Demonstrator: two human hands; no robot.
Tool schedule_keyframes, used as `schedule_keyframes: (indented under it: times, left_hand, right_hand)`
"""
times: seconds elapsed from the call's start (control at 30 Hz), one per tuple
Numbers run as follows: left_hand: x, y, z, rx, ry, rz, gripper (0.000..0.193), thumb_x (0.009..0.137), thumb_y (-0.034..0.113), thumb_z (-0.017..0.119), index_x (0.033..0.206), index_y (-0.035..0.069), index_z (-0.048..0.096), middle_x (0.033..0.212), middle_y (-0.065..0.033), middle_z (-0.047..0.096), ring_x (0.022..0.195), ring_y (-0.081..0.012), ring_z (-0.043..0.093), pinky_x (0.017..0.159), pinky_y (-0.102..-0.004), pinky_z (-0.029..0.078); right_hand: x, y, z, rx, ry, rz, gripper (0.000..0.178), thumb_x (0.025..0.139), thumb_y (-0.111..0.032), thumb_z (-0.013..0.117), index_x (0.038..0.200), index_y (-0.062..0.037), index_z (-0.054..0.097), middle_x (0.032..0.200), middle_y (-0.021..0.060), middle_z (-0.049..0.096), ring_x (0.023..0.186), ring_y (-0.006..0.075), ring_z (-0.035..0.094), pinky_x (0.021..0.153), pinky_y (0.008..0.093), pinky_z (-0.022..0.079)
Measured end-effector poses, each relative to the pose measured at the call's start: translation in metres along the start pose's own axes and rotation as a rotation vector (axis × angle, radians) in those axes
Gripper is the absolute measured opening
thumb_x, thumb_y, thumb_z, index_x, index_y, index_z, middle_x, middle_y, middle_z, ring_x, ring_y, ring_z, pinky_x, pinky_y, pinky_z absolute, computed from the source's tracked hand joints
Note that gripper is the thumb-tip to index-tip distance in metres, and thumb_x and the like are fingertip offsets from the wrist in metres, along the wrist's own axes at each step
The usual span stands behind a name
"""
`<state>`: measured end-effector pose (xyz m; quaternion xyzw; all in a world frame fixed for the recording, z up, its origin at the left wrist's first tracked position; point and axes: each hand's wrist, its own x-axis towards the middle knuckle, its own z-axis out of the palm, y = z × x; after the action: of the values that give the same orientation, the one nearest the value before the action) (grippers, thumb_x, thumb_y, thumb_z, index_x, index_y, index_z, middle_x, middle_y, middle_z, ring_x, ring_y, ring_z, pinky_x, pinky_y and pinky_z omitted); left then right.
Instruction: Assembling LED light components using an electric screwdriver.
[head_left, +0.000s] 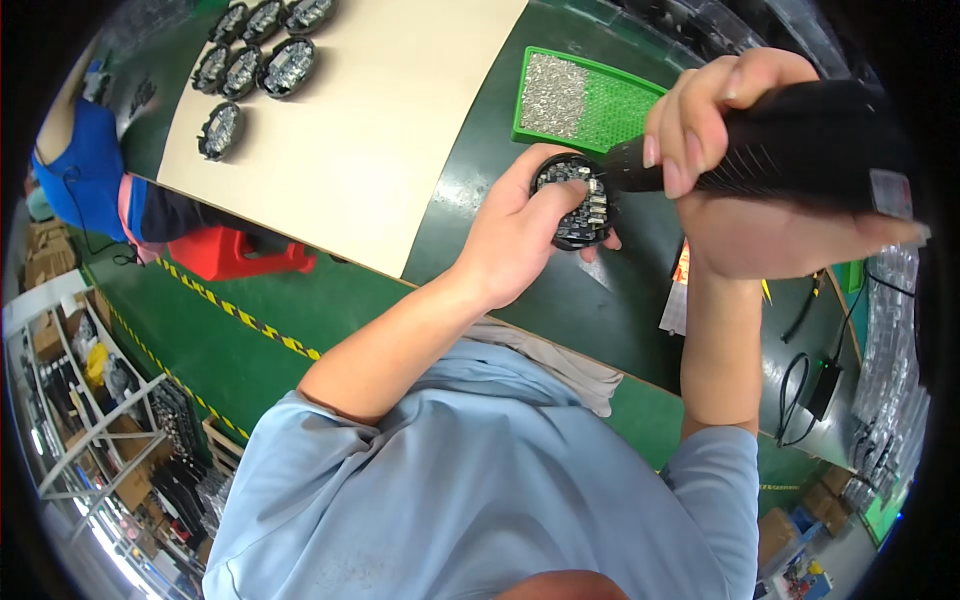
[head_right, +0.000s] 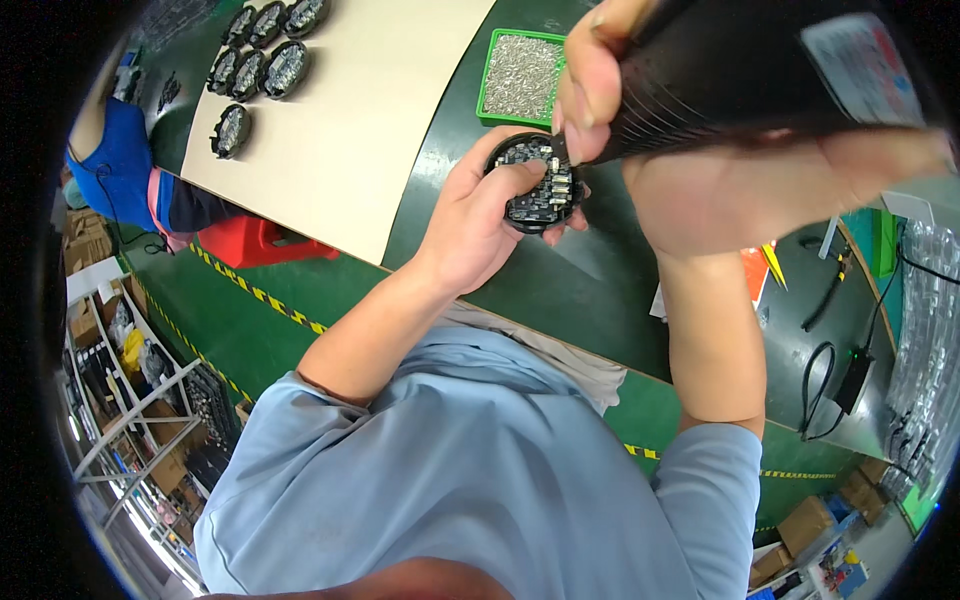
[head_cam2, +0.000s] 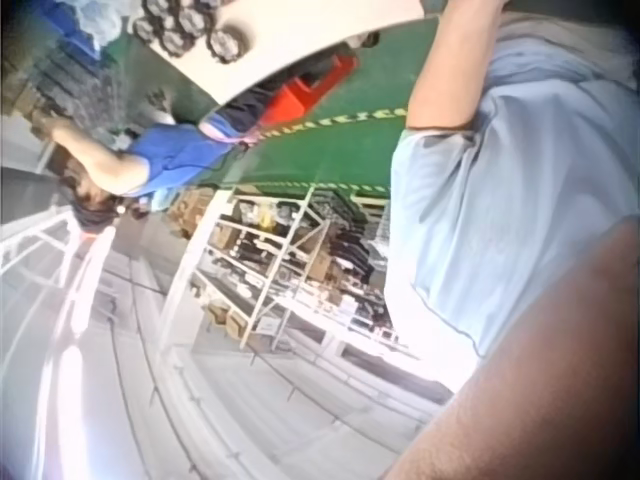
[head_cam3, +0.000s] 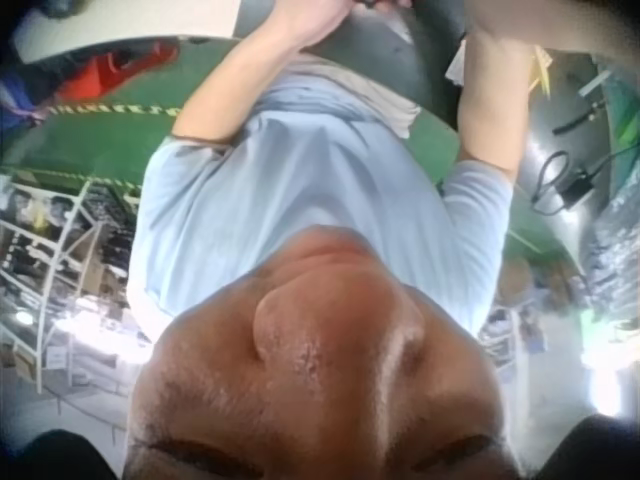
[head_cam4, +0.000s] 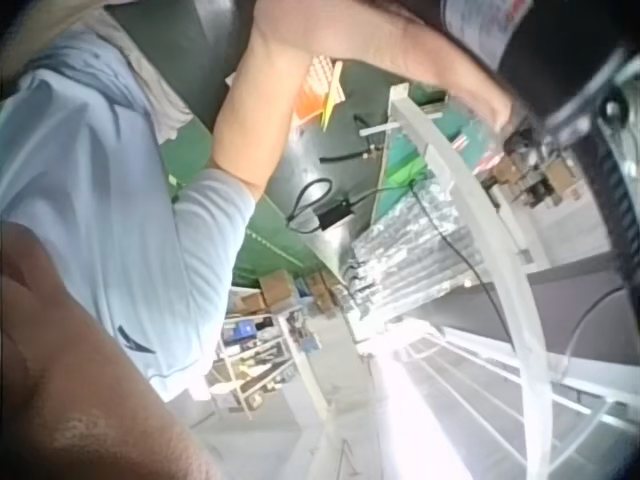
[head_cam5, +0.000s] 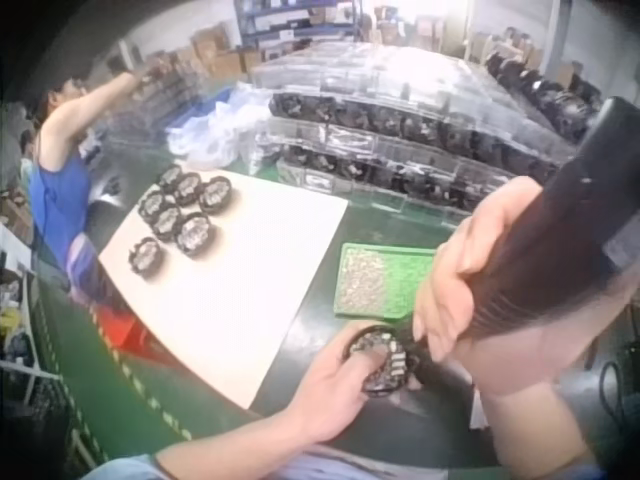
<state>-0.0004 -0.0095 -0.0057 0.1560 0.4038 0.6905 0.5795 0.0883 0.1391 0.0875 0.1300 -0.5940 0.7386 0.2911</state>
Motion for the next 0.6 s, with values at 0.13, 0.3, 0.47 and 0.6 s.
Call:
schedule_keyframes:
  times: [0.13,0.3,0.47,0.6]
  left_hand:
    - [0.000,-0.002,-0.002,0.010,-0.009,0.022,0.027,0.102,0.010,0.046,0.126,-0.002,0.049,0.101,-0.0227,0.069,0.080,-0.0296,0.070,0.064,-0.0350,0.053]
    - [-0.002,-0.002,0.001,0.011,-0.001,0.033,0.027,0.102,0.011,0.046,0.125,-0.003,0.048,0.101,-0.0237,0.068,0.081,-0.0289,0.070,0.064,-0.0347,0.053]
    - [0.001,-0.001,-0.001,0.002,-0.011,0.064,0.019,0.102,0.009,0.047,0.115,-0.004,0.052,0.094,-0.0178,0.068,0.077,-0.0275,0.072,0.062,-0.0345,0.055]
    - [0.000,-0.002,0.001,-0.005,-0.015,0.060,0.019,0.102,0.008,0.047,0.114,-0.004,0.052,0.094,-0.0178,0.068,0.076,-0.0277,0.071,0.062,-0.0346,0.055]
  right_hand:
    - [-0.005,-0.001,-0.003,-0.066,0.062,-0.031,0.118,0.066,-0.105,0.035,0.114,0.0008,0.057,0.076,0.0093,0.057,0.061,0.0192,0.055,0.062,0.0331,0.045]
    - [-0.002,0.000,0.001,-0.042,0.140,-0.054,0.113,0.075,-0.100,0.023,0.106,0.0031,0.058,0.069,0.0102,0.057,0.054,0.0196,0.053,0.055,0.0324,0.046]
    - [0.004,0.013,0.019,-0.005,0.329,-0.099,0.105,0.087,-0.091,0.016,0.092,0.0054,0.058,0.057,0.0116,0.055,0.042,0.0196,0.052,0.043,0.0302,0.047]
    - [0.001,0.018,0.015,-0.003,0.323,-0.158,0.104,0.088,-0.090,0.014,0.086,0.0045,0.057,0.053,0.0120,0.054,0.040,0.0200,0.052,0.040,0.0293,0.046]
